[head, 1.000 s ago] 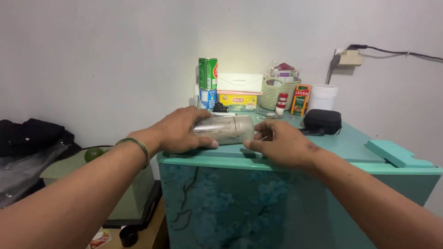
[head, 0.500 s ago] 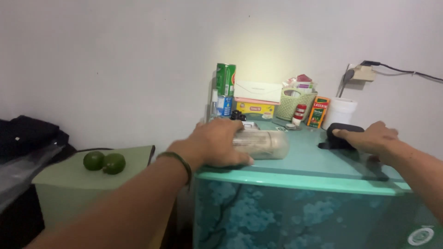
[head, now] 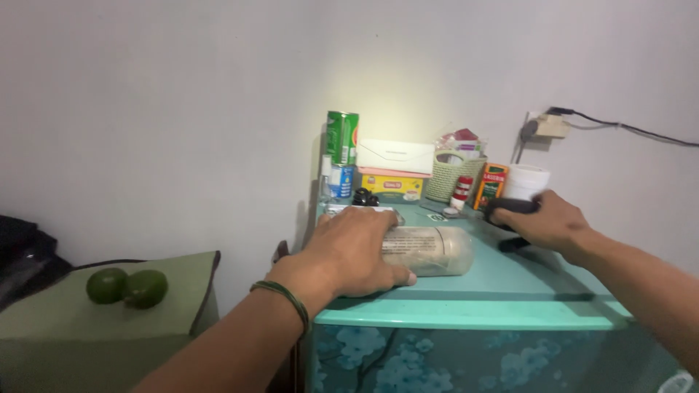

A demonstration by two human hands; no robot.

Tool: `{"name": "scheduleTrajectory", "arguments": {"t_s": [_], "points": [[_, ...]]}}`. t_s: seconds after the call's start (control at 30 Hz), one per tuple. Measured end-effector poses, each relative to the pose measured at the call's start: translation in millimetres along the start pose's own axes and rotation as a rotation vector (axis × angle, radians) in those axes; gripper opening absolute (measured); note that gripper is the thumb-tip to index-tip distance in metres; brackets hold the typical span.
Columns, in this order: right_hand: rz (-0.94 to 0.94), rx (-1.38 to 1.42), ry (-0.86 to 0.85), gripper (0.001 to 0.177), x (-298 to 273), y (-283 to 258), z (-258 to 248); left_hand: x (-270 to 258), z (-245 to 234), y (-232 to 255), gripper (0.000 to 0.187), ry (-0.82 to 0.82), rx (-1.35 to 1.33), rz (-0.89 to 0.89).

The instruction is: Wiping the top surface of a mini-fridge and organizing various small items.

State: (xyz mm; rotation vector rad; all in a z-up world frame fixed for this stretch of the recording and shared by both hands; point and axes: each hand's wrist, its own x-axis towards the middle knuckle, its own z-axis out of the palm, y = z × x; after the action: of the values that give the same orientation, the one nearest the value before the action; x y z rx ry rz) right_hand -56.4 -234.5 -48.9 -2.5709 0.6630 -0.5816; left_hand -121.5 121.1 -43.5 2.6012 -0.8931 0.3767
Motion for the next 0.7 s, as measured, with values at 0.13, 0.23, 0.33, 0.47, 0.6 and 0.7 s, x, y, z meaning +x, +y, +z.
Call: {"name": "scheduleTrajectory", "arguments": {"t_s": [0.13,0.23,0.33,0.47,0.6,0.7], "points": [[-0.11,0.017,0.0,0.097,-37,-42,-17,10,-8,16,0.074,-0.075,0.068,-0.004],[-0.154,0.05,-0.023,0.093,-78,-73,-30,22,-4,20,0.067,-0.155,0.125,-0.008],[-0.132,0.237,-0.116,0.089,-103,-92,-42,30,-6,17,0.064,-0.149,0.141,0.022],[-0.231,0.342,-0.153,0.077,-105,-97,-39,15,-24,5,0.066,-0.055,0.098,0.0],[-0.328,0.521,-0.239,0.07,-127,-129,-36,-26,-53,-24,0.073,0.134,-0.008,-0.066],[-0.37,0.531,-0.279,0.075,-163,-168,-24,-78,-68,-39,0.073,0.248,-0.098,-0.267]]}}
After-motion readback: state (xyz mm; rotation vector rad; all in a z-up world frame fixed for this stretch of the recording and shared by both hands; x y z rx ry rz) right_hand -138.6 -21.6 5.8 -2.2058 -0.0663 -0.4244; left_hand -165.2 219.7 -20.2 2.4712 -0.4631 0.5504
